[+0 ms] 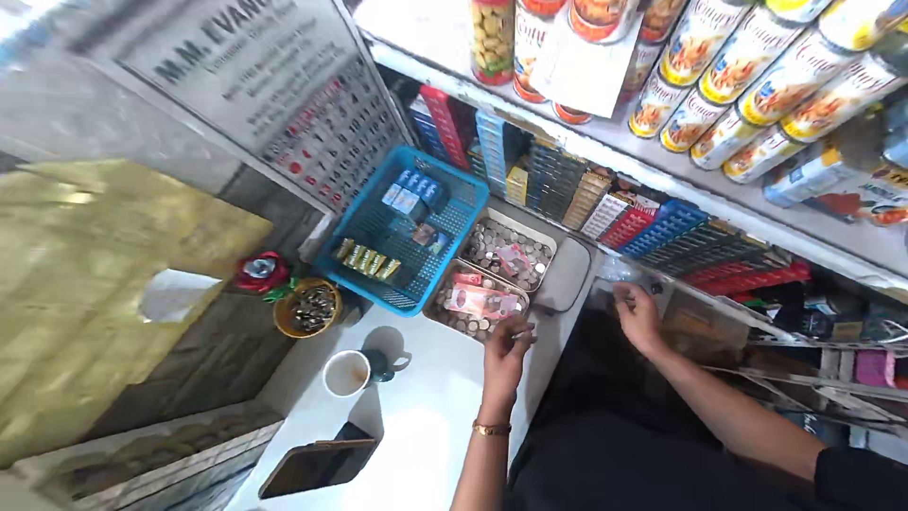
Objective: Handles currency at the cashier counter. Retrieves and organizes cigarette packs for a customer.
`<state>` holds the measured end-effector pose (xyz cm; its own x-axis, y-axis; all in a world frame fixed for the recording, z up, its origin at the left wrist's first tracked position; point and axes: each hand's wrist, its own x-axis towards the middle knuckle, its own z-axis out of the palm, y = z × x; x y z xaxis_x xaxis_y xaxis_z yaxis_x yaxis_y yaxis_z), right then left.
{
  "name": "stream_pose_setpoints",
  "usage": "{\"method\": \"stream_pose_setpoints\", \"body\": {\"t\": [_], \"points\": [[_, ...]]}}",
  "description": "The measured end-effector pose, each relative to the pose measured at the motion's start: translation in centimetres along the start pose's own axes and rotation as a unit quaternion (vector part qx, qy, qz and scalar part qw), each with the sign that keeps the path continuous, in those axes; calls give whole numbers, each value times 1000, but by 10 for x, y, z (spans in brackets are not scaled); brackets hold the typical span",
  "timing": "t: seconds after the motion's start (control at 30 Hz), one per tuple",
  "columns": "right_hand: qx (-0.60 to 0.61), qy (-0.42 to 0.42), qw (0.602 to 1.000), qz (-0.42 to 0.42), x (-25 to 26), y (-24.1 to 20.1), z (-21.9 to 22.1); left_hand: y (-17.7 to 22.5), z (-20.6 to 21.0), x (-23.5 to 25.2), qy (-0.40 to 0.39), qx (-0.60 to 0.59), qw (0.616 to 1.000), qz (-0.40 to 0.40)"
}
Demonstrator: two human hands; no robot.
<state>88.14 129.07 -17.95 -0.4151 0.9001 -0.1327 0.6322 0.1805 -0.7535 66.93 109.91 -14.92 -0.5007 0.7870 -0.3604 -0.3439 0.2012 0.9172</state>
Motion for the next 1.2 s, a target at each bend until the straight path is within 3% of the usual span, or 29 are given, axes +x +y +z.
{"method": "stream_pose_setpoints", "body": {"t": [0.2, 0.33, 0.43, 0.63, 0.77, 0.93, 1.03, 1.1, 1.2], "points": [[41, 45, 996, -63, 15, -50, -12, 60, 76, 68, 11, -120, 986, -119], [-119, 13, 988, -94, 61, -78, -41, 73, 128, 120, -6, -171, 970, -170], [-157, -20, 983, -93, 83, -99, -64, 78, 168, 157, 30, -191, 958, -211], [-51, 5, 989, -139, 40, -72, -74, 80, 221, 199, 87, -211, 947, -225], [21, 12, 991, -129, 17, -37, -67, 56, 237, 210, 123, -225, 949, -183], [32, -4, 987, -157, 20, -32, -71, 51, 240, 209, 145, -238, 950, -138], [71, -8, 989, -133, 29, -32, -74, 55, 231, 199, 151, -246, 947, -143], [151, -8, 986, -74, 32, -36, -72, 57, 219, 180, 133, -244, 949, -149], [295, -56, 948, 100, 36, -52, -65, 46, 185, 143, 68, -214, 964, -145]]}}
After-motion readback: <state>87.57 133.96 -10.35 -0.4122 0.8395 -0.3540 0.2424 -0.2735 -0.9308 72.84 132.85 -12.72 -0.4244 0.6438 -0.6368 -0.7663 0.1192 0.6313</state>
